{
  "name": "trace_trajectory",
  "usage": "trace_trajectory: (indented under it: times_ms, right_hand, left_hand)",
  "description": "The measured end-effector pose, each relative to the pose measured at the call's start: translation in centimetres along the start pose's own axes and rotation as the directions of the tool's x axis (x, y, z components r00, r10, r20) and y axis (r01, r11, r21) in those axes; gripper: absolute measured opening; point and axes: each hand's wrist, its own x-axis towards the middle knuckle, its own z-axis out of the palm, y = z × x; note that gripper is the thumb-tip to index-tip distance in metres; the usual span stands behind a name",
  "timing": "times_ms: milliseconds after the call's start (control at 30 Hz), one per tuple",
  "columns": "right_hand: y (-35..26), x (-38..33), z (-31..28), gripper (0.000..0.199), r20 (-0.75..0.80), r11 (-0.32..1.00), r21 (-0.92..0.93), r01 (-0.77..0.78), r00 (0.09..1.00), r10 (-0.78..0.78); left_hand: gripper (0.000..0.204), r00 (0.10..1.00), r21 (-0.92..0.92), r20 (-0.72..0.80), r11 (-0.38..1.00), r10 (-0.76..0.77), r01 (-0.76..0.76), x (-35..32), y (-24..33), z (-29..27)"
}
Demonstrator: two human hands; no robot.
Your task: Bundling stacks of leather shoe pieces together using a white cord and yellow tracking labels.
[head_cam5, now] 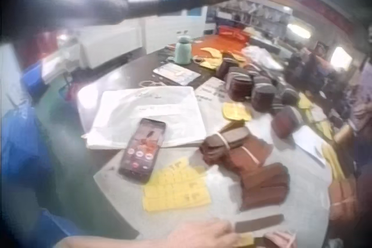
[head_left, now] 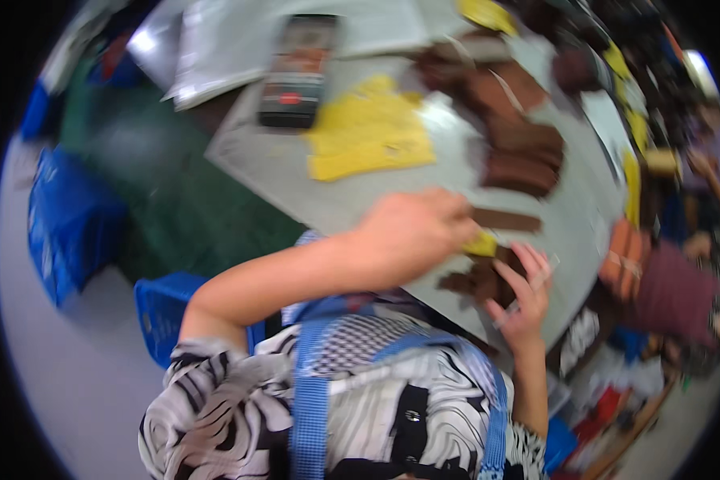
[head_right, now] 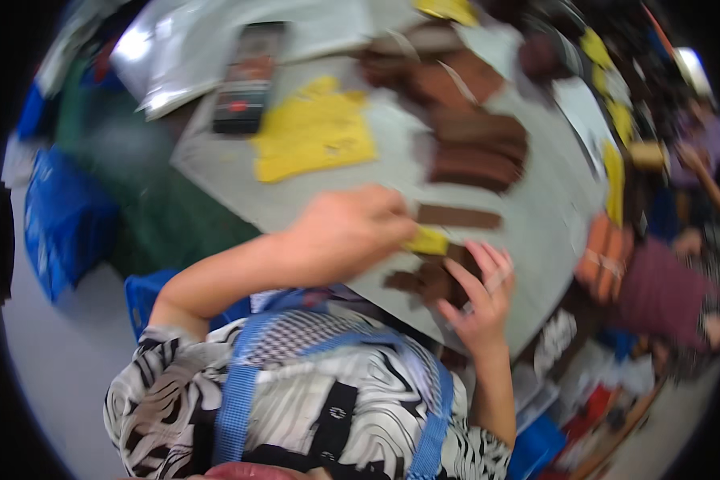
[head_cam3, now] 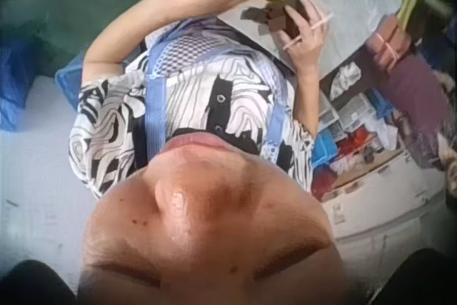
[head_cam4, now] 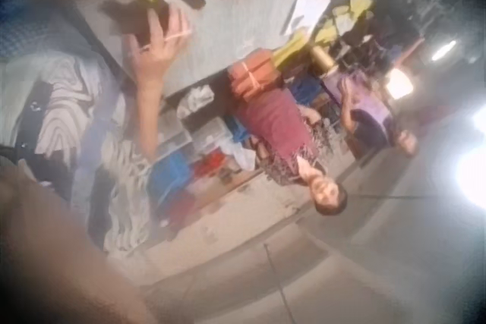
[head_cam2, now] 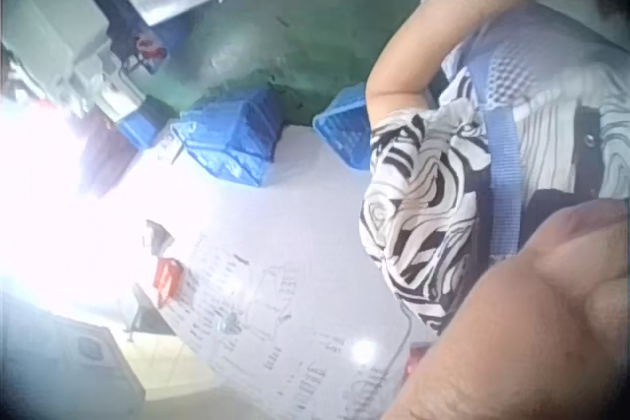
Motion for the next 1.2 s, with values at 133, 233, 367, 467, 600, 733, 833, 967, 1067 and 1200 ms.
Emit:
trace_trajectory:
  times_ms: [133,233,367,467,600,733,833,967,1067,1200]
  right_hand:
    - [-0.5,1.3,0.3,0.063,-0.029,1.0,0.002,-0.004,1.0,0.005]
    - [-0.2,0.9,0.2,0.058,-0.1,0.999,-0.013,0.034,0.994,-0.036]
    - [1.7,1.0,-1.4,0.052,-0.175,0.991,0.129,-0.04,0.983,0.063]
    - [3.4,2.0,-2.3,0.062,-0.186,0.687,0.703,-0.185,0.884,0.428]
    - [4.8,3.7,-2.5,0.073,-0.103,0.457,0.874,-0.163,0.858,0.504]
    - [4.8,4.4,-1.7,0.081,-0.033,0.32,0.932,-0.173,0.835,0.549]
    - [4.6,4.4,-1.4,0.082,-0.024,0.315,0.932,-0.179,0.837,0.547]
    - [4.4,4.5,-1.3,0.074,-0.03,0.286,0.946,-0.154,0.836,0.549]
    - [4.1,4.4,-1.6,0.056,0.011,0.312,0.925,-0.218,0.835,0.55]
    - [3.4,4.9,-2.1,0.029,-0.015,0.479,0.842,-0.249,0.876,0.482]
  left_hand:
    - [0.028,0.998,-0.108,-0.044,0.993,-0.047,0.042,0.4,0.0,-2.7]
    - [0.028,0.991,-0.145,-0.052,0.983,-0.12,0.112,1.7,0.6,-2.2]
    - [0.025,0.997,-0.023,-0.08,1.0,-0.018,0.016,3.6,1.2,-0.7]
    - [0.024,0.996,0.114,-0.071,0.993,0.05,-0.041,5.1,1.9,0.8]
    - [0.023,0.998,0.152,-0.043,0.988,0.045,-0.038,5.8,1.8,2.4]
    - [0.022,0.998,0.157,-0.034,0.987,0.046,-0.04,6.0,1.5,2.8]
    - [0.021,0.999,0.163,-0.02,0.986,0.049,-0.045,6.1,1.5,2.9]
    - [0.02,0.998,0.164,-0.019,0.985,0.056,-0.052,6.1,1.2,2.9]
    - [0.021,0.998,0.169,-0.005,0.984,0.055,-0.054,5.9,1.1,2.9]
    - [0.021,0.998,0.192,0.004,0.979,0.067,-0.066,5.8,1.0,2.9]
